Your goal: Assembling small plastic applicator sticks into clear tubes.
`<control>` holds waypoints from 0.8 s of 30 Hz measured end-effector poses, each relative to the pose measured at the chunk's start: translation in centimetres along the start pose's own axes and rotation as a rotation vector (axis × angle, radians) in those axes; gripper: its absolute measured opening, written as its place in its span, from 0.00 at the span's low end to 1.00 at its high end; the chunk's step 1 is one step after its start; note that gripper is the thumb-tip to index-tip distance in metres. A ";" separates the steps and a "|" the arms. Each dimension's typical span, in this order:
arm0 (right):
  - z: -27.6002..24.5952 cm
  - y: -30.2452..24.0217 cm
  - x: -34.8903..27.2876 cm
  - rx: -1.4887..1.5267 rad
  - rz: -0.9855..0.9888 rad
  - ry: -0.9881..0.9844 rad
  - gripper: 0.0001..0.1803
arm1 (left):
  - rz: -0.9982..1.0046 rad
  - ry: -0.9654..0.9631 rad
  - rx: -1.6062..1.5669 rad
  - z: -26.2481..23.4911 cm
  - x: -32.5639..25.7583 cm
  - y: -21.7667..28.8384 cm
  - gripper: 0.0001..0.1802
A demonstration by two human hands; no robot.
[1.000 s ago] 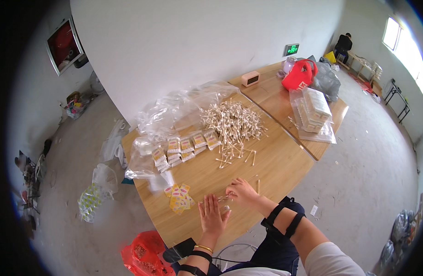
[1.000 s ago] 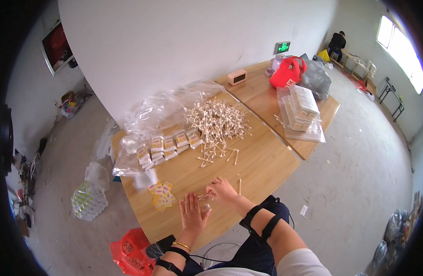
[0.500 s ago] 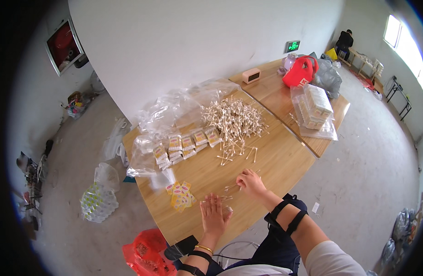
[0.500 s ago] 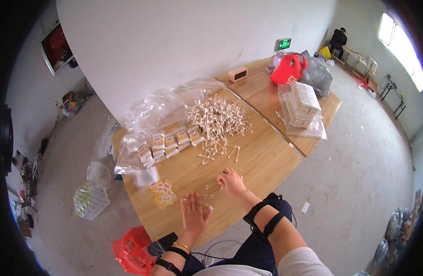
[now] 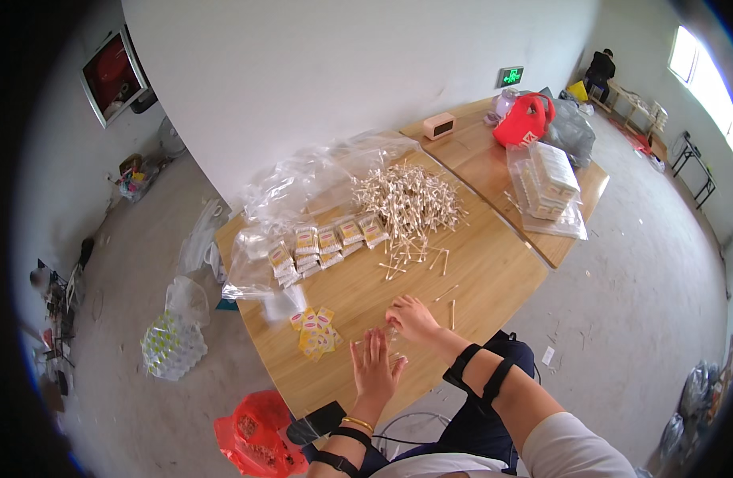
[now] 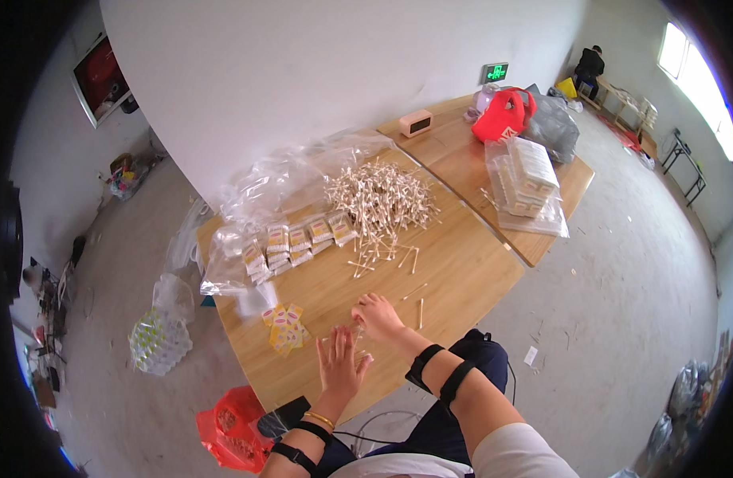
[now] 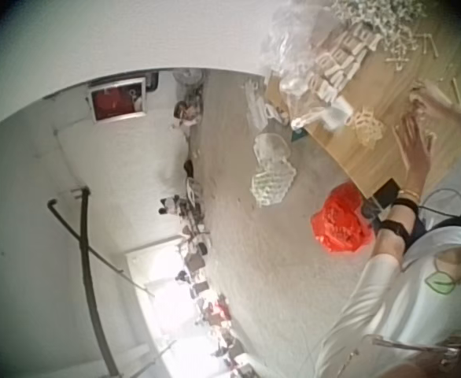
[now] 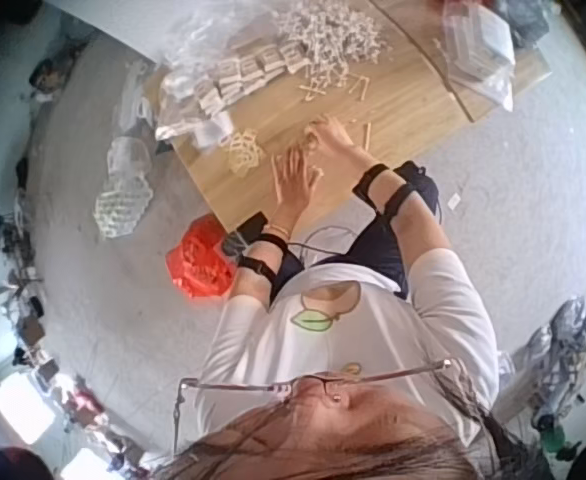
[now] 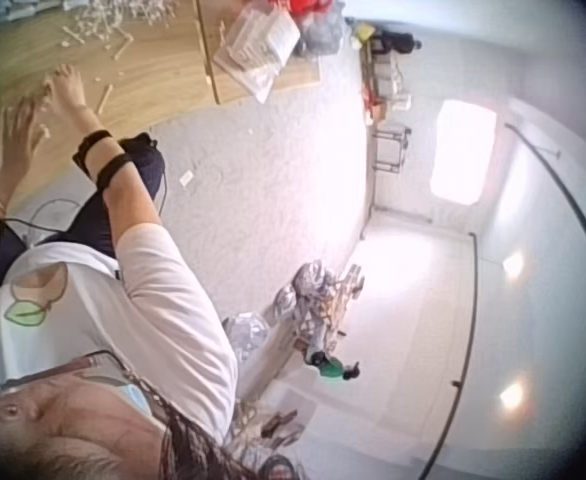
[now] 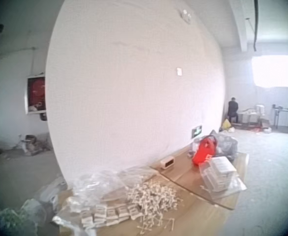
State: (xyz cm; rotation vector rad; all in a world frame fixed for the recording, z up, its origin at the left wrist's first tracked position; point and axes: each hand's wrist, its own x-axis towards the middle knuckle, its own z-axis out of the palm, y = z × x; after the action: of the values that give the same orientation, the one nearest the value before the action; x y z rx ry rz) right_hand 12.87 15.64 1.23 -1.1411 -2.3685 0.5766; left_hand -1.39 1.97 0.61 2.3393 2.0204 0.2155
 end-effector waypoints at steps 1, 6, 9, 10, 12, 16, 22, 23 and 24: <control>0.0 -0.2 0.0 0.016 -0.053 -0.031 0.04 | 0.007 0.024 0.041 -0.1 0.2 0.0 0.48; -1.9 -1.2 -1.5 0.127 -0.004 0.016 0.04 | 0.015 0.004 -0.084 0.5 0.3 -1.8 0.45; -2.1 -1.9 -2.9 0.144 -0.008 -0.033 0.04 | 0.013 0.013 -0.192 0.8 0.8 -2.3 0.41; -2.0 -2.4 -3.4 0.149 -0.028 -0.066 0.05 | -0.008 0.031 -0.261 0.9 1.1 -2.5 0.39; -1.6 -3.5 -4.4 0.138 -0.077 -0.066 0.06 | -0.035 0.041 -0.362 0.9 1.5 -3.2 0.35; -1.0 -3.8 -4.1 0.014 -0.148 -0.064 0.07 | -0.030 0.134 -0.540 0.6 1.9 -4.8 0.29; -0.5 -3.3 -3.0 -0.108 -0.108 -0.100 0.04 | -0.251 0.207 -0.439 -1.7 0.4 -4.2 0.16; -0.6 -3.4 -2.9 -0.105 -0.111 -0.099 0.04 | -0.253 0.208 -0.435 -1.6 0.0 -4.0 0.16; -0.8 -3.5 -3.0 -0.103 -0.119 -0.086 0.04 | -0.244 0.177 -0.384 -1.2 -0.3 -3.6 0.15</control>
State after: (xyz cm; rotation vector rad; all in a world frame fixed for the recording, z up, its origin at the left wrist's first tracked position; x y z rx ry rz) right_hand 12.89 11.37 3.12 -1.0278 -2.5457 0.4771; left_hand -5.12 2.12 1.35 1.8854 2.0862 0.7467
